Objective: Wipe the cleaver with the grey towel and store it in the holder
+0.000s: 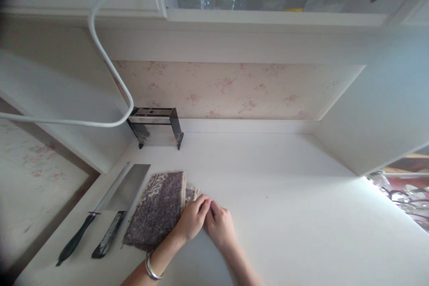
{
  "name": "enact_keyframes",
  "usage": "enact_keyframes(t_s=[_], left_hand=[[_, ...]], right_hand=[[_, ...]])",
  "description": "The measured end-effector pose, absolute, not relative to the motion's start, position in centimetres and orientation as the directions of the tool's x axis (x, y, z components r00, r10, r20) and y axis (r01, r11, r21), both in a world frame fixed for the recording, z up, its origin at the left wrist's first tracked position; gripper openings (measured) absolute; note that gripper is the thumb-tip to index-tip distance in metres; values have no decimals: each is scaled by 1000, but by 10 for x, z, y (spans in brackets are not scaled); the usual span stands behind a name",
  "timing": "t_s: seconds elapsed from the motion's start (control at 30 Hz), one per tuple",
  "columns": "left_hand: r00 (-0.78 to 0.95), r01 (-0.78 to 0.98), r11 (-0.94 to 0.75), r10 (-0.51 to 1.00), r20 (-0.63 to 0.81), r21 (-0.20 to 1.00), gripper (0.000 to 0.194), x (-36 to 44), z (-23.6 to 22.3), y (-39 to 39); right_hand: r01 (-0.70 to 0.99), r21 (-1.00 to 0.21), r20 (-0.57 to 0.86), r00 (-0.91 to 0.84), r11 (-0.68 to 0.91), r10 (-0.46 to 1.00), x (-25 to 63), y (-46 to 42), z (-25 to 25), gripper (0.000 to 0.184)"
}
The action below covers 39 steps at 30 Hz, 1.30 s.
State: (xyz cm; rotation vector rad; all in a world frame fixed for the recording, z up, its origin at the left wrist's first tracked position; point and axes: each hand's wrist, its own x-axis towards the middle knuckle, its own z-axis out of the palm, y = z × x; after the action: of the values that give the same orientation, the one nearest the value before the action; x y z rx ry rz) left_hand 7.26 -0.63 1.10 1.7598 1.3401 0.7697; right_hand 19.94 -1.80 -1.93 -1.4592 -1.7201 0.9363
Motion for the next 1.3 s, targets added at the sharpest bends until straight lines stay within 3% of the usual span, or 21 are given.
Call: enact_keyframes(t_s=[1.3], left_hand=[[267, 538, -178, 963, 34, 824, 31, 73, 9, -6]], right_hand=[[477, -872, 47, -138, 108, 989, 200, -17, -19, 29]])
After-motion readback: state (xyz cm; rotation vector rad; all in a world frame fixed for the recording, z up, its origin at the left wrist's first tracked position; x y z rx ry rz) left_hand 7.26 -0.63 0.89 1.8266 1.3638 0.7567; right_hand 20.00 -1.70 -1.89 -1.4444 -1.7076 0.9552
